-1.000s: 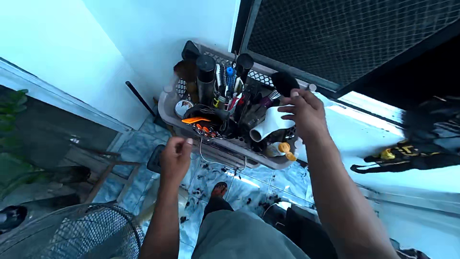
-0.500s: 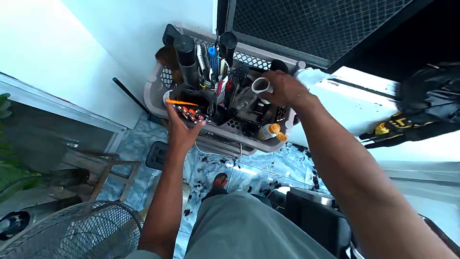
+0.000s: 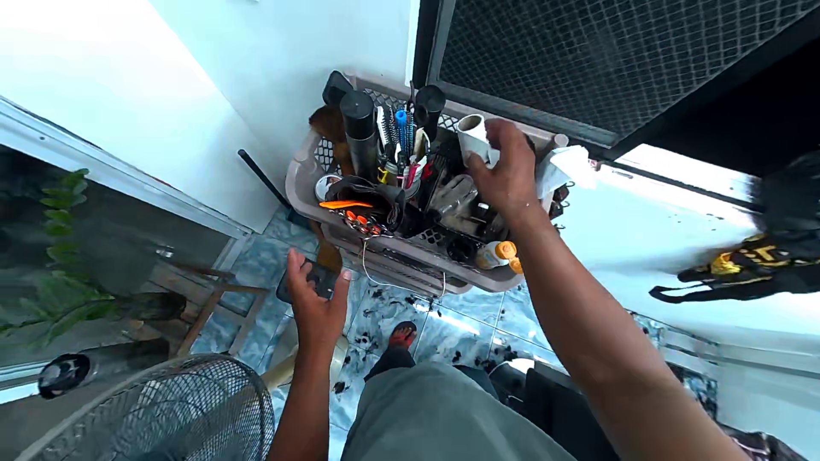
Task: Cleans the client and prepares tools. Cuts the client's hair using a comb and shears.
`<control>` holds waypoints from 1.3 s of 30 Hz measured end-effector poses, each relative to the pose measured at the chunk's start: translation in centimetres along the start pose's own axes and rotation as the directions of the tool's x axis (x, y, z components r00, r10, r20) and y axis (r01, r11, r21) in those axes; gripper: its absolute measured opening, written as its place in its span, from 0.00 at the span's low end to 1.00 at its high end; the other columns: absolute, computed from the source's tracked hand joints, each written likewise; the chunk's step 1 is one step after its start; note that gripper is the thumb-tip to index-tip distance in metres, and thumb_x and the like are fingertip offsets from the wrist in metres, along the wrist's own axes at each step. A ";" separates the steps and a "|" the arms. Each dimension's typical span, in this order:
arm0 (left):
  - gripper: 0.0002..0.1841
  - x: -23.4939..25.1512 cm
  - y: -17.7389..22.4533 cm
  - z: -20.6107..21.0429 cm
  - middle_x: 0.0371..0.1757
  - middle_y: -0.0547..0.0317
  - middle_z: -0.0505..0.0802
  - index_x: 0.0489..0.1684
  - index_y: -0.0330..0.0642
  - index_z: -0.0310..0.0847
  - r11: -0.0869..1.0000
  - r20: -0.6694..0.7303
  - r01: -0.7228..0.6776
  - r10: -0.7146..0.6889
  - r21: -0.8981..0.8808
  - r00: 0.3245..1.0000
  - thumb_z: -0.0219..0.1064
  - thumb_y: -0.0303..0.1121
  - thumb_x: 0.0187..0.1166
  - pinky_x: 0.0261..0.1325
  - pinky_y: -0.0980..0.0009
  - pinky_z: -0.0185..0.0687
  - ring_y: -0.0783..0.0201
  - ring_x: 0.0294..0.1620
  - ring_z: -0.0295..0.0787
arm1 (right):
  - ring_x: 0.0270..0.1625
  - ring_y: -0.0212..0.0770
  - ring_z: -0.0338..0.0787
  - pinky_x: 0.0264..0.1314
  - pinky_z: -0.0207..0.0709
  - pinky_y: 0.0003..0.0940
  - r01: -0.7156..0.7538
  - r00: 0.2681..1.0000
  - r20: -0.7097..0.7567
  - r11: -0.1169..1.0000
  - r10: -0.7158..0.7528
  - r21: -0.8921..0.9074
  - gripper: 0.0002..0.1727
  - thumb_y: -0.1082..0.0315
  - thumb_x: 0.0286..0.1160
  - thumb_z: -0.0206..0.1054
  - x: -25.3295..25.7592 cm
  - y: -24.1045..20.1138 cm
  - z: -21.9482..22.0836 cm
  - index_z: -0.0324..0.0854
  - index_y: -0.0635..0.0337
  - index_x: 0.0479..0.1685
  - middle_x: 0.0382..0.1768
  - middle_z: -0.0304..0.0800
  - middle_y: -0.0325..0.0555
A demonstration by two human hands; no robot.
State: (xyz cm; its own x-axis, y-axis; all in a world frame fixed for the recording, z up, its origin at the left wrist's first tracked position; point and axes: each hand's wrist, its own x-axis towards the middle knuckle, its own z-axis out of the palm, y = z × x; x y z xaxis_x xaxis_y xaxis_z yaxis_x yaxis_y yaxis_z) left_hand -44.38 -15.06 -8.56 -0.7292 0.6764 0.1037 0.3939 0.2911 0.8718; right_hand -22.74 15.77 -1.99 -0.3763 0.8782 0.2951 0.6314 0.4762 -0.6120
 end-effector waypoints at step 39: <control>0.23 5.1 3.1 -12.0 0.48 0.73 0.93 0.74 0.54 0.71 0.759 -0.040 -0.144 0.154 -0.635 0.987 0.59 0.24 0.82 0.47 0.65 0.96 0.68 0.41 0.94 | 0.55 0.50 0.92 0.62 0.86 0.55 0.360 0.795 0.503 0.931 -0.339 0.059 0.14 0.61 0.79 0.69 -8.0 -6.2 -2.2 0.89 0.57 0.55 0.54 0.92 0.51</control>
State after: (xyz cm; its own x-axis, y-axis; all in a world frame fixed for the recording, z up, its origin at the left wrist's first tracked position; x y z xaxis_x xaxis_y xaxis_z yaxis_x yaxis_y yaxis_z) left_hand -53.62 -18.83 0.43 -0.6816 0.6857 0.2555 0.0488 -0.3058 0.9508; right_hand -22.13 5.94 1.08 -0.8544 0.5145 0.0726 0.4125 0.7566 -0.5073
